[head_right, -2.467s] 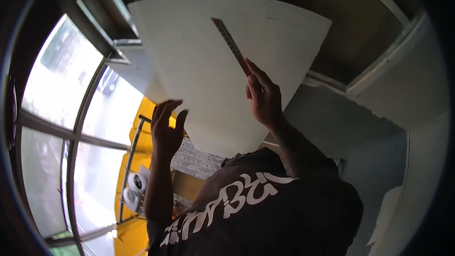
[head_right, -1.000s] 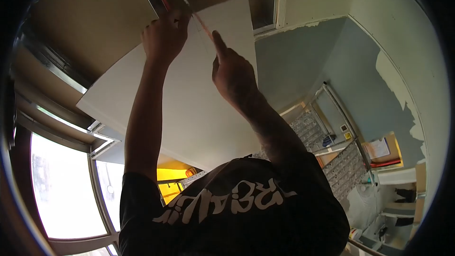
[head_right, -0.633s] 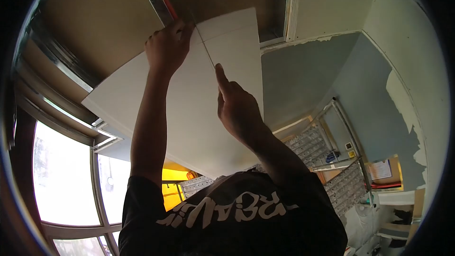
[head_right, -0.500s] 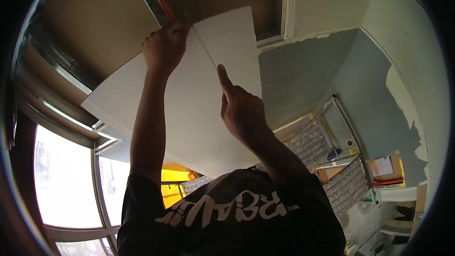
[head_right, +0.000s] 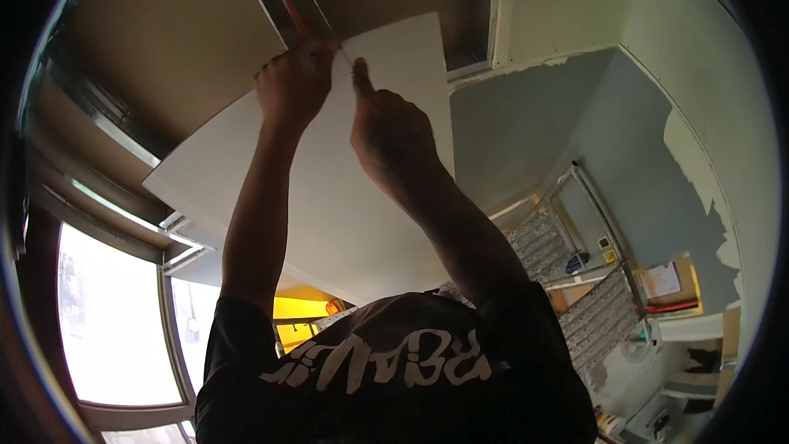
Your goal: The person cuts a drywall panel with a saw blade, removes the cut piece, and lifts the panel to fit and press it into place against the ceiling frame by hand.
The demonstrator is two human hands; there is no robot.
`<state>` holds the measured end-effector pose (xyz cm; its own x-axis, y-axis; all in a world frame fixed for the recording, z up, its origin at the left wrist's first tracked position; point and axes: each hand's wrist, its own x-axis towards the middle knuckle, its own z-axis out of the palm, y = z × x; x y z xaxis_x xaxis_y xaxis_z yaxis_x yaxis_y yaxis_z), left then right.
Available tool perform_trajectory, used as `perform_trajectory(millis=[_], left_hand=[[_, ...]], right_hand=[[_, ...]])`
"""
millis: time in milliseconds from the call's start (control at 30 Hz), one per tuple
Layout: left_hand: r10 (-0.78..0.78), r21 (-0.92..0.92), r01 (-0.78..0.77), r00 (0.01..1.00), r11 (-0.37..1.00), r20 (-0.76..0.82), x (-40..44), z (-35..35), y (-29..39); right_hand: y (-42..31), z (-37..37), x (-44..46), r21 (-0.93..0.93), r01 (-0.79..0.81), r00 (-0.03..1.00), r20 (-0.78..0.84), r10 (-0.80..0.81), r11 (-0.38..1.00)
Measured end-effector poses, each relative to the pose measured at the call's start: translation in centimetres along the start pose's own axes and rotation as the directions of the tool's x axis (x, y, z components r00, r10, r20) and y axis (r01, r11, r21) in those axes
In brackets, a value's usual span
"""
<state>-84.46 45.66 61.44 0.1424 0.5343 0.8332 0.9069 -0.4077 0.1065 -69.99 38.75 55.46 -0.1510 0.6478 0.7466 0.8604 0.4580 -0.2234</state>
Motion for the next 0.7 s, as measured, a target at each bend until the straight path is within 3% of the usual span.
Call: perform_trajectory(millis=[67, 167, 267, 400, 567, 700], left_hand=[[-0.026, -0.06, 0.026, 1.0, 0.998, 0.013, -0.2, 0.3, -0.5], [-0.044, -0.013, 0.044, 0.998, 0.999, 0.034, -0.1, -0.1, -0.1], [-0.003, -0.07, 0.002, 1.0, 0.998, -0.009, -0.2, -0.2, 0.1], [0.043, -0.107, -0.05, 0.997, 0.993, -0.067, -0.4, 0.0, -0.1], [0.017, -0.064, -0.016, 1.0, 0.998, 0.021, -0.5, -0.5, 0.0], [0.039, -0.078, -0.042, 0.998, 0.996, -0.048, -0.1, 0.7, -0.8]], right_hand=[[-0.5, -0.6, -0.8, 0.052, -0.042, 0.999, -0.006, 0.042, 0.998], [-0.9, -1.7, -2.5, 0.146, -0.157, 0.986, 0.072, 0.148, 0.977], [-1.0, -2.2, -3.5, -0.001, -0.144, 0.989, 0.034, 0.144, 0.99], [-1.4, -2.5, -2.9, -0.028, -0.113, 0.988, -0.106, 0.109, 0.993], [-1.8, -3.2, -2.5, -0.114, -0.034, 0.995, -0.093, 0.023, 0.993], [-3.2, -5.9, -5.5, -0.081, -0.102, 0.994, 0.038, 0.105, 0.992]])
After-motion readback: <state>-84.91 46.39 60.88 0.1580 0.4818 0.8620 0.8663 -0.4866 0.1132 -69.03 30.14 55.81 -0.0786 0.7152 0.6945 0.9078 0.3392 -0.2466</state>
